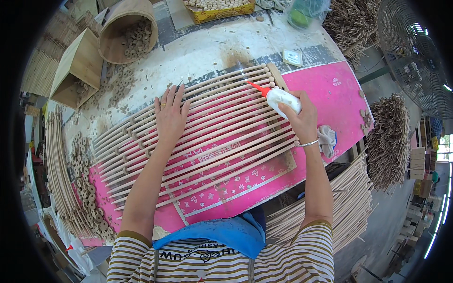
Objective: Assembling a wooden structure by placing wooden rods onto a frame with spacers and applying glue.
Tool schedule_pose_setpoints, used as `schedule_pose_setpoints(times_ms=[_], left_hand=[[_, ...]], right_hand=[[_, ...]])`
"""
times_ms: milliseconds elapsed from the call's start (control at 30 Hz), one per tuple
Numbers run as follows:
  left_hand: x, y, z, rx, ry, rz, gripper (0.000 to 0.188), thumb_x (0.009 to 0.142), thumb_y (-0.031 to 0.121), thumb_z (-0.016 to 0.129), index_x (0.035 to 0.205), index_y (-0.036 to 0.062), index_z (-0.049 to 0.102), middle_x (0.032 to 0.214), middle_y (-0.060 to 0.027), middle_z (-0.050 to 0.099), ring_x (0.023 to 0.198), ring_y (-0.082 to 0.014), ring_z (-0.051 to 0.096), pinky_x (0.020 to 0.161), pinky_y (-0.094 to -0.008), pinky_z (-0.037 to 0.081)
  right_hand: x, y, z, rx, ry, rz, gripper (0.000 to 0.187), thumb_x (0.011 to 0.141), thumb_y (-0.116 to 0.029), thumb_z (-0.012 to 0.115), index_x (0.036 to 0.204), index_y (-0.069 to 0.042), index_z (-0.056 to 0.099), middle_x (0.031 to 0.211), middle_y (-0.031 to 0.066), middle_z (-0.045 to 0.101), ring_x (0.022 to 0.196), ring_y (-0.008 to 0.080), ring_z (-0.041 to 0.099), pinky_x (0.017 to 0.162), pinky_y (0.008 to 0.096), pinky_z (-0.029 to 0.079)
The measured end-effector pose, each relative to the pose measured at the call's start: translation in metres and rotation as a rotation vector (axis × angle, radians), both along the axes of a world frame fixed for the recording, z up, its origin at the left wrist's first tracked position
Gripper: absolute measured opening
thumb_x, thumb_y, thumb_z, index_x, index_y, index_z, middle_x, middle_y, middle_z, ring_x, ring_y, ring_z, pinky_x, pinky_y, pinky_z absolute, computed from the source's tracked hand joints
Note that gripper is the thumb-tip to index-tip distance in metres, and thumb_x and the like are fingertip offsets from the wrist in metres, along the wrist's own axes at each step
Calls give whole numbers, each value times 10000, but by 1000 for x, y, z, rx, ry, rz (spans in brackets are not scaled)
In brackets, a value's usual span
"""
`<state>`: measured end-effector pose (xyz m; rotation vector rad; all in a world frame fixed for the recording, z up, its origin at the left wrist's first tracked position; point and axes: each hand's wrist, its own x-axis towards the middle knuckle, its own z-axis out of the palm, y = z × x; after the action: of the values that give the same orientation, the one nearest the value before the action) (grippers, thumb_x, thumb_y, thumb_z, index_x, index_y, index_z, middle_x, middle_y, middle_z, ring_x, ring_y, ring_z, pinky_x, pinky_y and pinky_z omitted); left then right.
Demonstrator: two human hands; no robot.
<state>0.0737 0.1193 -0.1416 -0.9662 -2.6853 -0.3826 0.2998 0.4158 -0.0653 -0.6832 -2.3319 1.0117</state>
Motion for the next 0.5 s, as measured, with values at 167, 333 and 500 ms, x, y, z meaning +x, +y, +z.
schedule_pose_setpoints(times_ms=[167,333,500], left_hand=[[0,0,0,4,3,-2,535,1046,374,536,1535,164,481,1544,-113,497,1468,-295,414,1249,-563,229],[-1,0,1,-1,3,0,534,1048,375,532,1534,162,482,1540,-118,500,1466,-299,416,1249,-567,227],[0,0,1,3,-4,-1,532,1050,380,528,1533,161,485,1546,-121,497,1466,-304,418,1250,-565,225]], right_hand=[[6,-1,-1,26,-45,-5,404,846,-247,821,1131,-19,647,936,147,732,825,225,704,740,349,542],[6,-3,-2,7,-47,-10,393,849,-243,816,1124,-19,646,929,142,725,819,219,696,738,347,539],[11,-6,2,-16,-29,24,385,854,-233,813,1120,-13,643,925,133,721,818,203,688,736,345,536]])
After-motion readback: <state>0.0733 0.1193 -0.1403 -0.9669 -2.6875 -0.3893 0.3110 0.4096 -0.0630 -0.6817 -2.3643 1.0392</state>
